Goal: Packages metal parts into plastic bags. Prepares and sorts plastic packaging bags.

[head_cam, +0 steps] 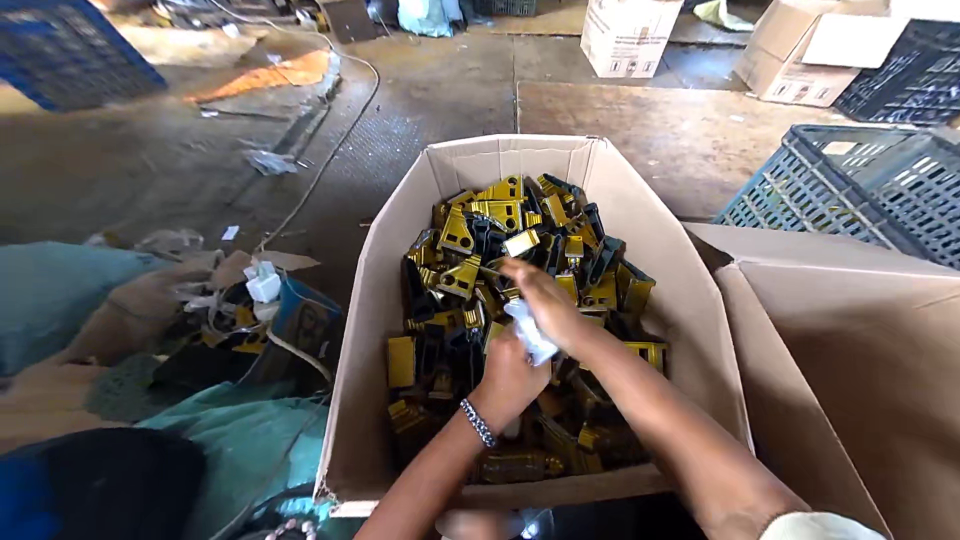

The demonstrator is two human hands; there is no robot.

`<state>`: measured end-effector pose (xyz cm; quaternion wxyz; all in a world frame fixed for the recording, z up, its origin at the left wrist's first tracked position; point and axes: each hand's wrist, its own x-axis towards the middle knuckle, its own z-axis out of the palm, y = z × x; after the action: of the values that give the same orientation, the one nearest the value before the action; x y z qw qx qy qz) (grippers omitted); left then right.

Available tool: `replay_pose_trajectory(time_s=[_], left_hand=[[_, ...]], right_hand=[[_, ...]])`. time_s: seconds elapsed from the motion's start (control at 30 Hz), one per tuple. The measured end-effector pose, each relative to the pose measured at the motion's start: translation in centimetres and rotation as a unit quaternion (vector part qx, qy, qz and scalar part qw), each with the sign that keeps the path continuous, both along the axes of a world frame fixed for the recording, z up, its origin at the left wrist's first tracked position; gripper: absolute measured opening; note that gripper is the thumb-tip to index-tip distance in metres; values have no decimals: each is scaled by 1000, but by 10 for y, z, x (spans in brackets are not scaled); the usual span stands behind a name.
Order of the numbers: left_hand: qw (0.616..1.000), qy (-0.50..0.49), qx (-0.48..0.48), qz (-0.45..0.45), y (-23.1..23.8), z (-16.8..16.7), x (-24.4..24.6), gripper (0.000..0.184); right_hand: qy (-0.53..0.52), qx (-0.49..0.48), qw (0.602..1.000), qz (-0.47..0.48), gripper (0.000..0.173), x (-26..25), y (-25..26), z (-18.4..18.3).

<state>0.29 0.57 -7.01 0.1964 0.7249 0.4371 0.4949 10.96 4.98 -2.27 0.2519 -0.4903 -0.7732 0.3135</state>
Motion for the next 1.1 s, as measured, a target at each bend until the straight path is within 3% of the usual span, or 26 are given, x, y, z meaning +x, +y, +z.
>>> replay_pose_trajectory(time_s=[0.13, 0.23, 0.27, 0.33, 0.47, 0.57, 0.6, 0.67, 0.73, 0.83, 0.9, 0.97, 1.1], left_hand=[[997, 25, -72, 18, 7, 4, -18, 22], [998, 34, -60, 2, 2, 0, -11, 23], [997, 38, -74, -4, 3, 1, -11, 27], [989, 61, -131, -14, -1, 5, -15, 36], [995, 18, -96, -5, -1, -5, -10, 28], [987, -8, -157, -25, -6, -3, -16, 35], [989, 7, -149, -10, -8, -5, -15, 34], [994, 17, -109, 13, -10, -8, -12, 30], [996, -36, -86, 3, -5, -7, -13, 32], [981, -132, -134, 34, 10, 7, -39, 41], [965, -153, -178, 116, 21, 13, -72, 42], [954, -193, -160, 164, 30, 12, -97, 43], [939, -257, -73, 218, 34, 9, -102, 29]], right_hand=[[61, 72, 996, 3, 61, -12, -9, -28], [28, -39, 998, -27, 54, 1, 15, -28], [12, -16, 999, -41, 55, -4, 8, -25], [19, 118, 992, -36, 59, -18, -9, -31], [113, 50, 991, -50, 59, -1, 8, -53], [56, 184, 981, -21, 61, -19, -20, -43], [84, 201, 976, -3, 63, -19, -21, -49], [141, 90, 986, 12, 70, -6, -9, -68], [134, -20, 990, -48, 58, 5, 5, -81], [88, -186, 973, -103, 44, 0, 8, -63], [-49, -204, 978, -27, 53, -3, 6, -61], [-182, -162, 964, 108, 64, -14, -7, -62], [-250, 38, 898, 361, 74, -59, -48, -77]])
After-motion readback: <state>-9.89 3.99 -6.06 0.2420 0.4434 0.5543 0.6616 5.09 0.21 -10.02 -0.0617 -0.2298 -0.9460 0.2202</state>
